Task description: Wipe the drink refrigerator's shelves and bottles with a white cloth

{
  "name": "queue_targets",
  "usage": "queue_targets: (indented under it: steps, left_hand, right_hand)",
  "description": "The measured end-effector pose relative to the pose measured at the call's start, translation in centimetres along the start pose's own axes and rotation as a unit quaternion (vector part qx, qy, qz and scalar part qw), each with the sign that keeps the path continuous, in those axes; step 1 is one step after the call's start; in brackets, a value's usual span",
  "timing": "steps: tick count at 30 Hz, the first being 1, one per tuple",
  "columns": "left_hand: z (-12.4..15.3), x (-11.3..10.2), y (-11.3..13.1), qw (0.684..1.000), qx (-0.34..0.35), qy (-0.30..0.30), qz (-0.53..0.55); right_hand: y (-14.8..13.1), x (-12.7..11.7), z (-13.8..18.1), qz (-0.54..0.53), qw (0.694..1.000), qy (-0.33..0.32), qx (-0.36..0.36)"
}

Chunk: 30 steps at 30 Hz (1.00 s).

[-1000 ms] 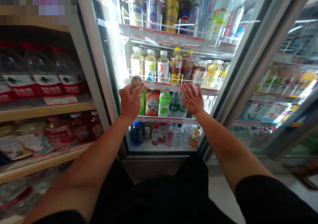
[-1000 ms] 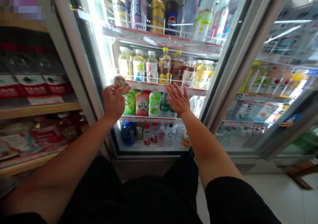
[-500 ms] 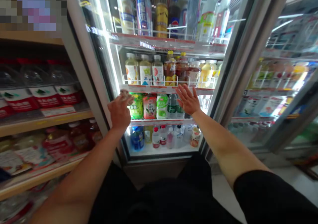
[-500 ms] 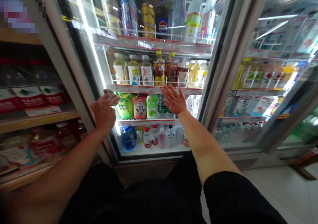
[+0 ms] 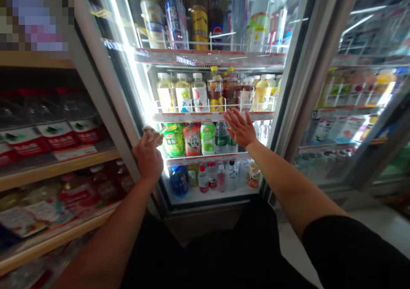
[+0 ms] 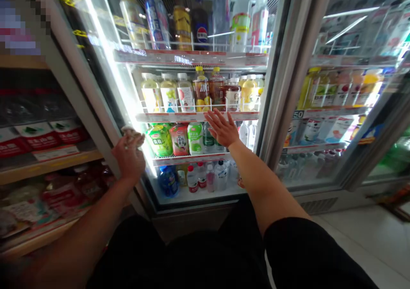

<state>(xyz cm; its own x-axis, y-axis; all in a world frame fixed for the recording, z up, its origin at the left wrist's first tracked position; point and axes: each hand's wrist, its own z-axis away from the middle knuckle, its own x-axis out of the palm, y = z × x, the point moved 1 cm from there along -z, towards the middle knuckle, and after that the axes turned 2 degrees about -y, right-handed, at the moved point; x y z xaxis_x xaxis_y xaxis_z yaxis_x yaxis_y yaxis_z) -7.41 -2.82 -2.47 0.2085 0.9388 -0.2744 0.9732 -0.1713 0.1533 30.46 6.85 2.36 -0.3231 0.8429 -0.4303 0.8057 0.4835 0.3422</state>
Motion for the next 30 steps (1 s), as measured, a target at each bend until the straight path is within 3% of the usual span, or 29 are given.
queue_targets:
  steps: [3,10,12,17,23,25,27,30]
  left_hand:
    - [1.3,0.2,-0.8,1.000,0.011,-0.017,-0.002]
    - [-4.0,-0.4,-1.2,0.996,-0.009,0.079,0.029]
    - [-3.1,-0.3,-0.9,0.995,-0.018,0.086,0.041]
    - [0.3,0.2,-1.2,0.998,-0.013,0.037,0.040]
    - [-5.3,-0.4,-0.8,0.994,-0.026,0.091,0.052]
    - [-5.8,-0.4,0.1,0.993,-0.032,0.098,0.050]
    - [-4.5,-0.1,0.9,0.995,-0.026,0.086,0.044]
    - [-1.2,0.6,1.6,0.999,0.018,0.022,0.033]
  right_hand:
    - [0.0,0.0,0.0,0.001,1.000,0.003,0.001]
    - [-0.2,-0.5,-0.1,-0.006,0.999,-0.035,0.019]
    - [-0.2,-0.5,-0.1,-0.012,0.999,-0.039,0.018]
    - [-0.2,-0.5,-0.1,-0.016,0.999,-0.036,0.017]
    - [-0.1,-0.6,-0.1,-0.014,0.999,-0.027,0.015]
    - [-0.1,-0.5,0.0,-0.020,0.999,-0.028,0.016]
    - [-0.1,-0.5,0.0,-0.025,0.999,-0.030,0.018]
    - [-0.1,-0.4,0.0,-0.024,0.999,-0.025,0.019]
